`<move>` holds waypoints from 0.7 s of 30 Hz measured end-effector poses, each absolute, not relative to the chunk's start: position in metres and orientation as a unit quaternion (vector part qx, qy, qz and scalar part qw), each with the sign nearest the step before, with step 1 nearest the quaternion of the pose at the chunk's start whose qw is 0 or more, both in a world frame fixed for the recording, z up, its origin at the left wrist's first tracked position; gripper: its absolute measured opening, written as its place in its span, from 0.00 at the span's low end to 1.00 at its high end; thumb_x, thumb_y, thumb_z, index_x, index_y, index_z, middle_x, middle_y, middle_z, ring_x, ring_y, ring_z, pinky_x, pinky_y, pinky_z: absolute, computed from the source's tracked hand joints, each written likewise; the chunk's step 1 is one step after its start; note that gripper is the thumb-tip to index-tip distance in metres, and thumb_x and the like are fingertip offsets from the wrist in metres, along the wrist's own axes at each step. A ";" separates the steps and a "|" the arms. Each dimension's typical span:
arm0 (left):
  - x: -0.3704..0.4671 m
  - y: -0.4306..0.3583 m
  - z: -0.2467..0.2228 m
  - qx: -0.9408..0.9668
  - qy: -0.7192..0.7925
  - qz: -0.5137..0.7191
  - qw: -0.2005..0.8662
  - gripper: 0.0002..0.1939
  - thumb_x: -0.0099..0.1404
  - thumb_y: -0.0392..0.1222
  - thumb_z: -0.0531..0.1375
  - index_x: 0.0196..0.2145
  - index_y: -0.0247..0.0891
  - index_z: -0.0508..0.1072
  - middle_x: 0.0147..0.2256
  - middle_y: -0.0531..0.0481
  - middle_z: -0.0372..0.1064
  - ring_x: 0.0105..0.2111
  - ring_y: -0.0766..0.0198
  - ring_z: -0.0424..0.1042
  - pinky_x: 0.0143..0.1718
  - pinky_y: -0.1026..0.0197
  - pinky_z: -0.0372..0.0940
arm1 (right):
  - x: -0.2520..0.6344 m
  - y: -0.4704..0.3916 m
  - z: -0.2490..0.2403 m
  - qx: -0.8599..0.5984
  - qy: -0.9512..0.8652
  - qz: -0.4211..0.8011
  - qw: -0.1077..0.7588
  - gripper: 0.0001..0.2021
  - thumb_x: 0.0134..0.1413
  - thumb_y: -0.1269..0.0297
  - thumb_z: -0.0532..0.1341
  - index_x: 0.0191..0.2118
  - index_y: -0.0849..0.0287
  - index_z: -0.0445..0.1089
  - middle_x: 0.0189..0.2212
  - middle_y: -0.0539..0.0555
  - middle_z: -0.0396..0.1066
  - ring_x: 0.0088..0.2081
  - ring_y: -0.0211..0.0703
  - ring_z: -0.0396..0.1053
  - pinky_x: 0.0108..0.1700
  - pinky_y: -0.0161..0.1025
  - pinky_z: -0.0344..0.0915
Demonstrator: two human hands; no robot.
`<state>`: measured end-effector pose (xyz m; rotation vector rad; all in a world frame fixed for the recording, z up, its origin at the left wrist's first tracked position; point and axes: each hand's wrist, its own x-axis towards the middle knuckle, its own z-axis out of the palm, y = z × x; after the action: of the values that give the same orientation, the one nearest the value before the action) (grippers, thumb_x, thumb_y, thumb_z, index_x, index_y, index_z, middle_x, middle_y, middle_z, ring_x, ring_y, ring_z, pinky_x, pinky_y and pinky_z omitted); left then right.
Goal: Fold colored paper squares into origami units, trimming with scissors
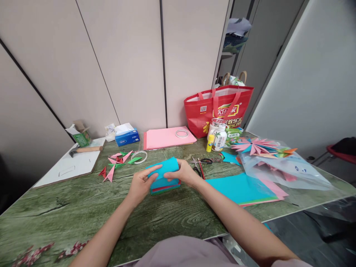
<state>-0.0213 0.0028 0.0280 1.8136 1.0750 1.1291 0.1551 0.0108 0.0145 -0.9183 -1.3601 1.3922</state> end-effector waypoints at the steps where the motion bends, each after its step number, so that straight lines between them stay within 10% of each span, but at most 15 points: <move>1: -0.022 0.003 0.027 0.711 0.419 0.435 0.360 0.16 0.53 0.42 0.59 0.40 0.36 0.74 0.20 0.52 0.69 0.22 0.64 0.63 0.21 0.66 0.57 | 0.155 0.011 0.015 -0.377 -0.557 0.570 0.472 0.19 0.26 0.60 0.68 0.29 0.64 0.67 0.20 0.47 0.68 0.20 0.34 0.65 0.23 0.32 0.64; 10: -0.022 0.004 0.023 0.730 0.438 0.419 0.317 0.18 0.56 0.44 0.57 0.43 0.36 0.72 0.12 0.60 0.46 0.16 0.72 0.40 0.16 0.67 0.41 | 0.155 0.012 0.017 -0.375 -0.542 0.566 0.495 0.19 0.22 0.61 0.69 0.26 0.63 0.66 0.18 0.46 0.67 0.19 0.33 0.64 0.22 0.32 0.65; 21: -0.022 0.005 0.022 0.719 0.455 0.433 0.298 0.19 0.55 0.44 0.57 0.44 0.35 0.71 0.14 0.60 0.38 0.17 0.71 0.37 0.17 0.66 0.38 | 0.158 0.020 0.010 -0.367 -0.481 0.603 0.520 0.20 0.20 0.62 0.70 0.26 0.64 0.67 0.20 0.49 0.71 0.21 0.36 0.68 0.26 0.35 0.68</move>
<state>-0.0224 0.0047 0.0220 1.9113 1.2083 1.1496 0.1579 0.0199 0.0103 -0.8796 -1.1544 1.4452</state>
